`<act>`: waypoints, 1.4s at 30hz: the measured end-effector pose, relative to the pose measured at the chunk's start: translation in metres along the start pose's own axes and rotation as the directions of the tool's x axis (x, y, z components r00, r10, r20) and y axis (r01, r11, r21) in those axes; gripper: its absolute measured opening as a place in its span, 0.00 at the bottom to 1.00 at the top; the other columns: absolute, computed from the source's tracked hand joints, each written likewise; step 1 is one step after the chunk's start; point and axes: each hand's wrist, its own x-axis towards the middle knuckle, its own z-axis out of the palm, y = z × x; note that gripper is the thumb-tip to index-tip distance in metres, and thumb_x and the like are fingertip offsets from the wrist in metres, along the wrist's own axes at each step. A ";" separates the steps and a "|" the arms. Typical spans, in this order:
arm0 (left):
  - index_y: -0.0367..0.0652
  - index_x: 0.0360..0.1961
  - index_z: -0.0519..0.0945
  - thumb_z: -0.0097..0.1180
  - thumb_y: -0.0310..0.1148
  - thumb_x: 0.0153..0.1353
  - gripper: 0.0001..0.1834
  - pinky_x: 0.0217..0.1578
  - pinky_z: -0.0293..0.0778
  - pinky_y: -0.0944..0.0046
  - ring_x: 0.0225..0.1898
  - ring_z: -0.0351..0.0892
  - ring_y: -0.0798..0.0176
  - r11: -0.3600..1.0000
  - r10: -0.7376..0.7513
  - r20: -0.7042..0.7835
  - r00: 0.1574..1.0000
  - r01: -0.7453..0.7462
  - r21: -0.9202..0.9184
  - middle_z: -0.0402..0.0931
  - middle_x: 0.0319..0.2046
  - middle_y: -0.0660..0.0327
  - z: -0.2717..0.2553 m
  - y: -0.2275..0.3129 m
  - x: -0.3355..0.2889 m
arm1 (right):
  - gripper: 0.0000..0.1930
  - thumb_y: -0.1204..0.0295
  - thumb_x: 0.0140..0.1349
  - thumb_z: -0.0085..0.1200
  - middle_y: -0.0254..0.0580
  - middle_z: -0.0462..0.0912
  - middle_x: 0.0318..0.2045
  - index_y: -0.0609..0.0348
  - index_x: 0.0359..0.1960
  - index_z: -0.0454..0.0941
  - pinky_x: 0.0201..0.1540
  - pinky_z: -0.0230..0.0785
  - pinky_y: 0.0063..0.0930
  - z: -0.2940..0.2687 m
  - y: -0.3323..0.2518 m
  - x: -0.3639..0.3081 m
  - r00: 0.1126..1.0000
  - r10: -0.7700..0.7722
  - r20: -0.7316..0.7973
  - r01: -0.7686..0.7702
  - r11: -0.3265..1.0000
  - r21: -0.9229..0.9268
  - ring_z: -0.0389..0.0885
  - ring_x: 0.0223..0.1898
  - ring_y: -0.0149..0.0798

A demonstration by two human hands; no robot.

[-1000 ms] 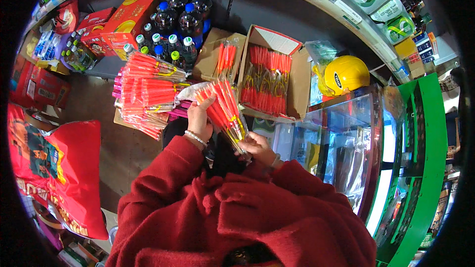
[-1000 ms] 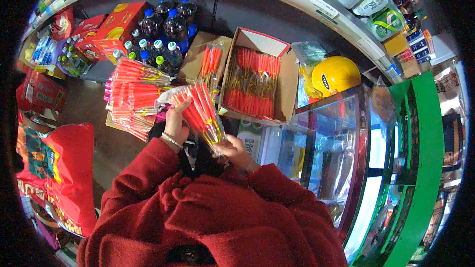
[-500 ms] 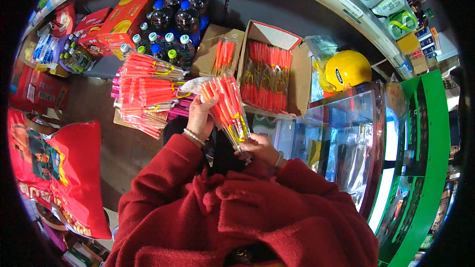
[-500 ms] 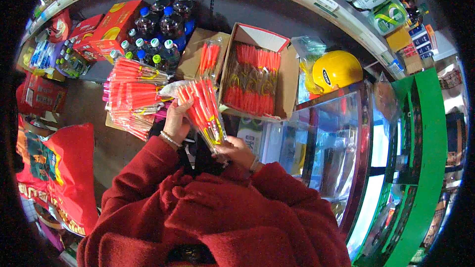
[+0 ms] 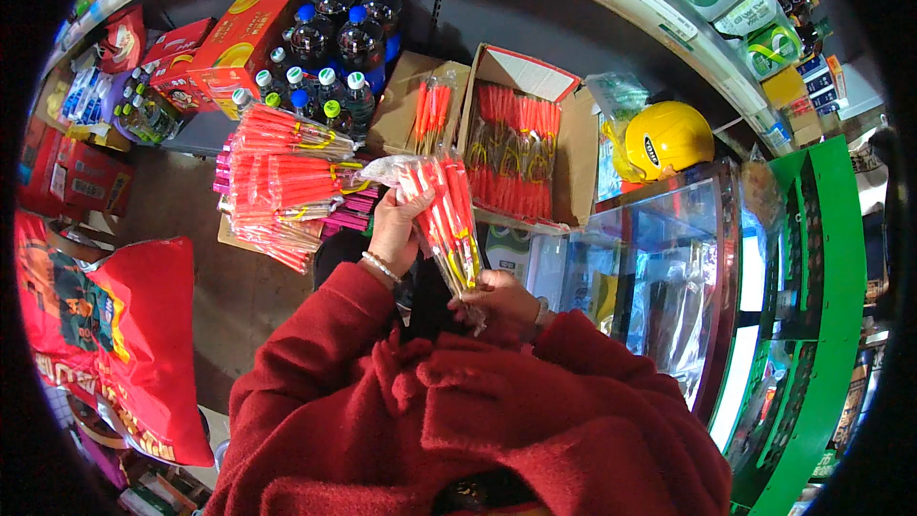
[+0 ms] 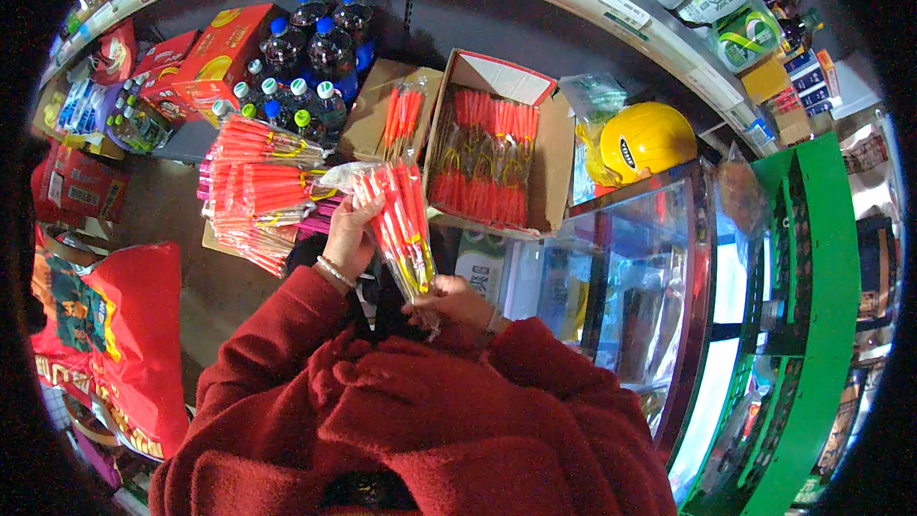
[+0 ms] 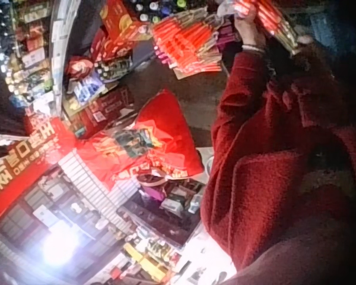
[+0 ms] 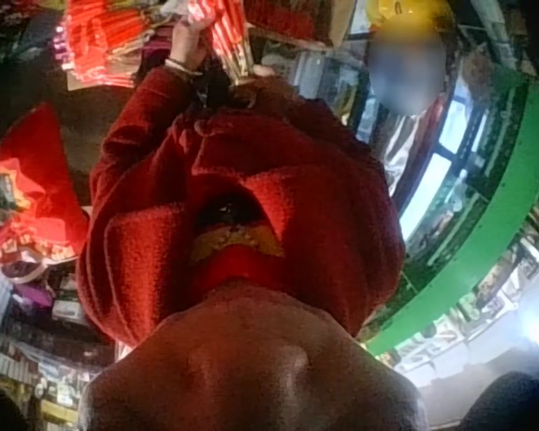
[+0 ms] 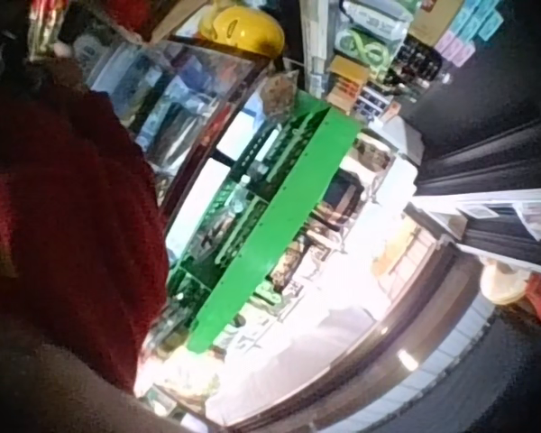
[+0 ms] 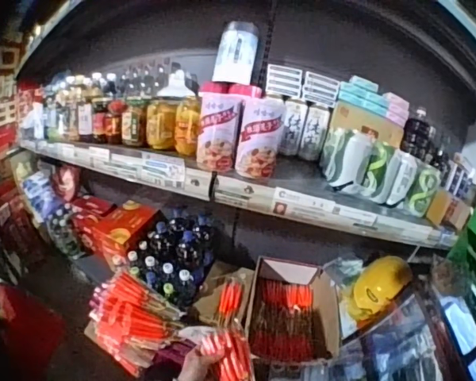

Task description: The person repeatedly wipes bundles of red incense sticks with a white cloth, handling them one at a time and placing them back into a cardboard box. The person also wipes the box interior and continues the cycle of picking, wiping, and returning the bundles.

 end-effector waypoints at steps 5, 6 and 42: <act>0.40 0.50 0.74 0.60 0.30 0.64 0.15 0.49 0.76 0.60 0.46 0.80 0.66 1.000 -0.020 0.065 0.998 0.021 -0.016 0.80 0.45 0.61 -0.003 -0.003 0.001 | 0.12 0.73 0.63 0.59 0.44 0.83 0.31 0.64 0.46 0.74 0.31 0.77 0.27 -0.013 0.004 0.001 1.000 -0.005 0.021 0.002 0.994 0.109 0.82 0.27 0.35; 0.41 0.50 0.75 0.60 0.32 0.65 0.15 0.49 0.76 0.60 0.45 0.80 0.67 0.999 -0.018 0.085 0.996 0.020 -0.025 0.80 0.45 0.62 -0.005 -0.001 0.002 | 0.12 0.73 0.63 0.59 0.43 0.82 0.30 0.64 0.45 0.74 0.32 0.77 0.26 -0.010 -0.001 -0.001 0.999 -0.006 -0.047 0.012 0.991 0.131 0.81 0.26 0.34; 0.44 0.48 0.75 0.58 0.30 0.62 0.13 0.42 0.78 0.58 0.45 0.80 0.60 0.992 -0.122 -0.157 0.980 0.116 -0.046 0.81 0.45 0.56 -0.106 0.001 0.033 | 0.10 0.77 0.59 0.55 0.35 0.76 0.28 0.55 0.42 0.74 0.33 0.69 0.35 -0.254 -0.073 0.329 0.620 -0.215 -0.754 0.277 0.960 -0.046 0.75 0.28 0.37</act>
